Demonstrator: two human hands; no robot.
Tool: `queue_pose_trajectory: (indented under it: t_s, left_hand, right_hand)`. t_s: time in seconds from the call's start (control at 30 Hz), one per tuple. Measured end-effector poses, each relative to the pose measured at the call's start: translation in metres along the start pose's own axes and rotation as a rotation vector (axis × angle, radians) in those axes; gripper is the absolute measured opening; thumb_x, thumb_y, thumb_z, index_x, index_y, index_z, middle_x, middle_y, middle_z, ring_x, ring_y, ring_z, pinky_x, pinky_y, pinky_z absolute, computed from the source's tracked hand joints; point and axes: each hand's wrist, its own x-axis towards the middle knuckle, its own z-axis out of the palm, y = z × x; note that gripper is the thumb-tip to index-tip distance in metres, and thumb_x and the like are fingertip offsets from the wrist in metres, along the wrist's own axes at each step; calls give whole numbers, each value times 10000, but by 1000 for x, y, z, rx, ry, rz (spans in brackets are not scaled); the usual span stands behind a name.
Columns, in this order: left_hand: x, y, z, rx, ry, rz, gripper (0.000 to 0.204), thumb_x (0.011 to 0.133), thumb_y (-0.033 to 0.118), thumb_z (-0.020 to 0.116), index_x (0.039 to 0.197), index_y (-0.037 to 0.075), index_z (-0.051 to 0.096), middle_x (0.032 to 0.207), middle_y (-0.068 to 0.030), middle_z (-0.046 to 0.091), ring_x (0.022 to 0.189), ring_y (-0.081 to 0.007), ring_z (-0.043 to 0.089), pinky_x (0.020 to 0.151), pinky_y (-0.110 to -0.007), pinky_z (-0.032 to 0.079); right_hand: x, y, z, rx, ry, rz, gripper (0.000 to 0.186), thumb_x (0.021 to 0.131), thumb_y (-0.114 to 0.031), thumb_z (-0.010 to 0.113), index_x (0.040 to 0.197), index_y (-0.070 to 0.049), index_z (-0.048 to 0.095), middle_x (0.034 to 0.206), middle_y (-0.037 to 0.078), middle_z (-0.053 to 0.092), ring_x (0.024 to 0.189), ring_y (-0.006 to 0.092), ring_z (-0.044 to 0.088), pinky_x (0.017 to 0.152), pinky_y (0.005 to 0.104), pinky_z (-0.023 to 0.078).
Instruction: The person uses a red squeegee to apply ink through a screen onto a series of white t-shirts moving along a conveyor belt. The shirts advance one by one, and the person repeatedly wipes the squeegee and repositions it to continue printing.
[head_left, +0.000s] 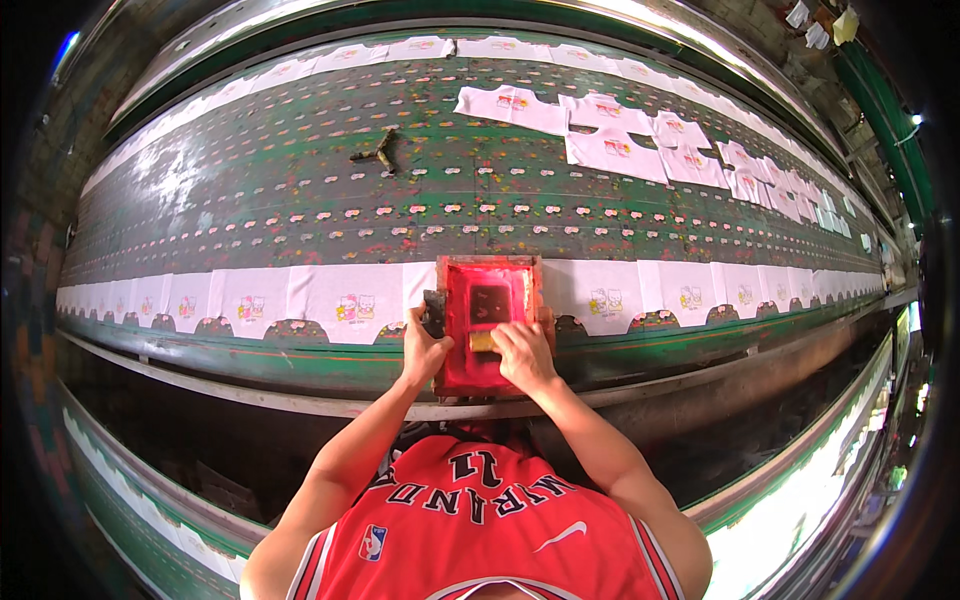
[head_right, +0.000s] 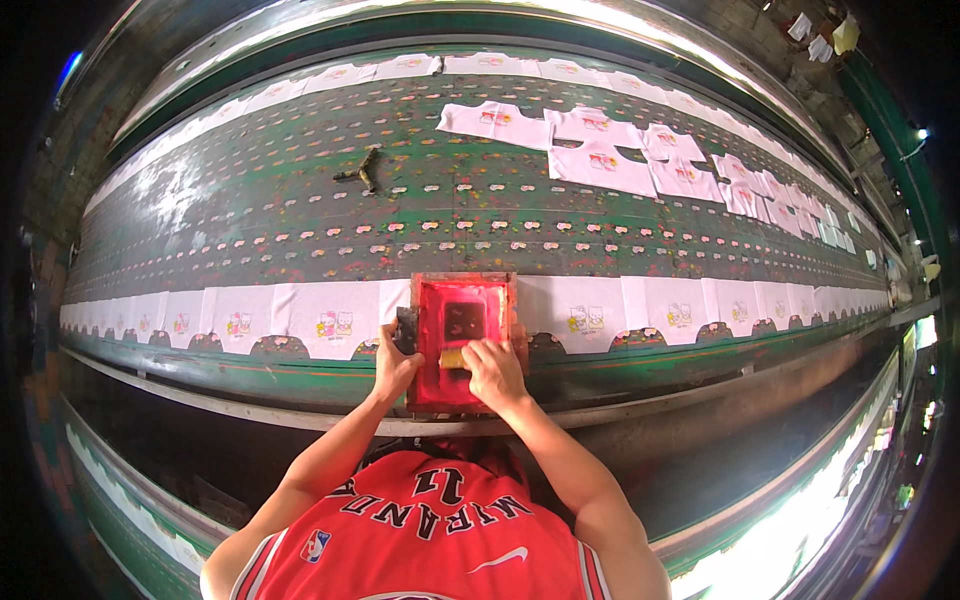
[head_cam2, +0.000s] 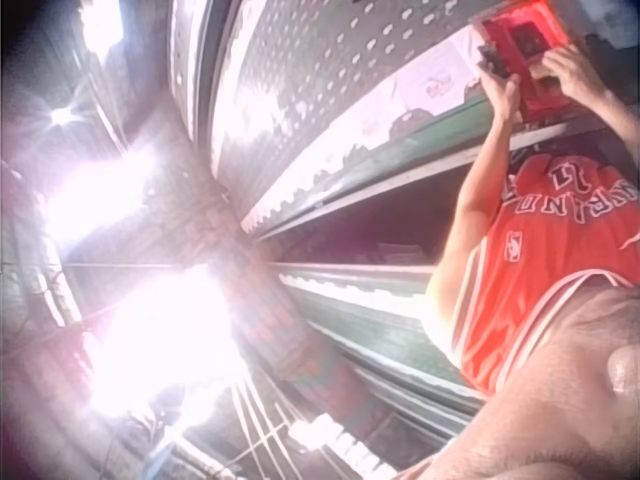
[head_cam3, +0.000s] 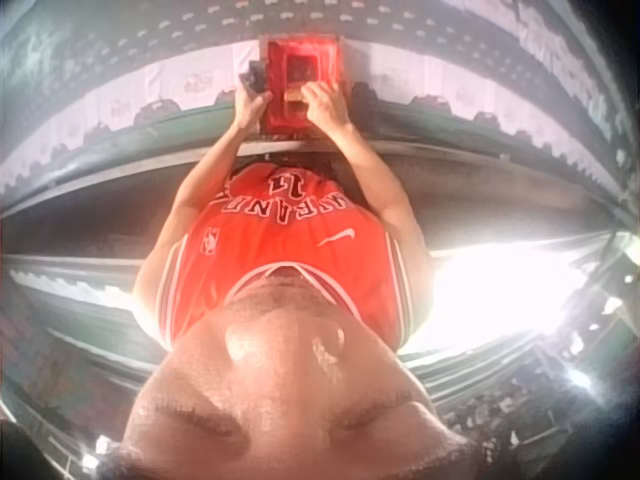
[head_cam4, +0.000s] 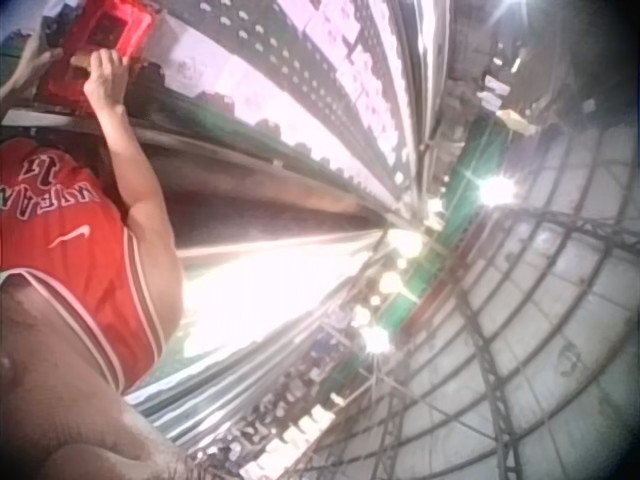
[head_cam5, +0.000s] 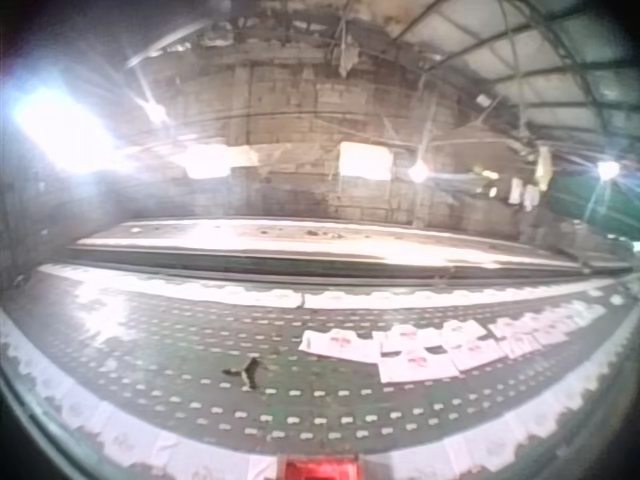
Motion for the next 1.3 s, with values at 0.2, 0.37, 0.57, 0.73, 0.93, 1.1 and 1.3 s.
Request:
queue_pose_trajectory:
  t_s: [0.2, 0.37, 0.57, 0.73, 0.93, 1.1, 1.3]
  left_hand:
    - [0, 0, 1, -19, -17, -22, 848, 704, 41, 769, 1449, -94, 385, 1326, -310, 592, 1246, -389, 609, 1078, -413, 470]
    - [1, -4, 0, 10, -4, 11, 850, 711, 46, 769, 1454, -92, 380, 1358, -316, 570, 1287, -400, 582, 1105, -420, 448]
    - [0, -1, -2, -5, -21, 21, 860, 716, 61, 772, 1460, -95, 370, 1382, -320, 555, 1320, -419, 555, 1129, -435, 426]
    - [1, -2, -3, 2, -37, 3, 859, 718, 63, 771, 1459, -97, 367, 1389, -323, 552, 1327, -422, 550, 1130, -433, 426]
    - [1, -8, -1, 11, -29, 39, 853, 718, 61, 771, 1454, -96, 370, 1360, -317, 561, 1285, -406, 569, 1110, -427, 437]
    - [0, -2, 0, -13, -35, 3, 844, 715, 25, 757, 1455, -83, 366, 1263, -276, 587, 1161, -340, 606, 1040, -410, 472]
    - [-1, -1, 8, -30, 31, -23, 799, 713, 10, 739, 1437, -70, 411, 1156, -225, 625, 1045, -304, 633, 962, -393, 507]
  right_hand:
    - [62, 42, 20, -32, 91, -2, 239, 839, -56, 730, 1074, -77, 694, 1064, 64, 722, 1028, 268, 676, 878, 445, 443]
    - [93, 52, 13, 72, 90, 45, 139, 837, -77, 746, 970, -73, 703, 992, 69, 727, 988, 279, 683, 885, 458, 452]
    - [63, 38, 17, 40, -12, 130, 193, 842, -58, 755, 1031, -79, 724, 1048, 67, 732, 1016, 268, 685, 880, 446, 444]
    - [-9, -17, -6, 42, -27, 104, 278, 796, -50, 759, 1061, -89, 681, 1076, 43, 707, 1033, 240, 670, 861, 425, 434]
    - [-54, -48, -23, -5, -71, 49, 381, 796, -126, 772, 1162, -58, 685, 1151, 62, 692, 1104, 236, 652, 907, 423, 443]
    - [-55, -27, -44, 299, 130, 216, 409, 822, -188, 811, 1167, 0, 696, 1276, 163, 662, 1200, 331, 625, 1023, 473, 482]
    - [-72, 38, -11, 736, 171, 866, 515, 1007, -299, 714, 1380, 25, 570, 1283, 197, 664, 1133, 262, 670, 954, 391, 551]
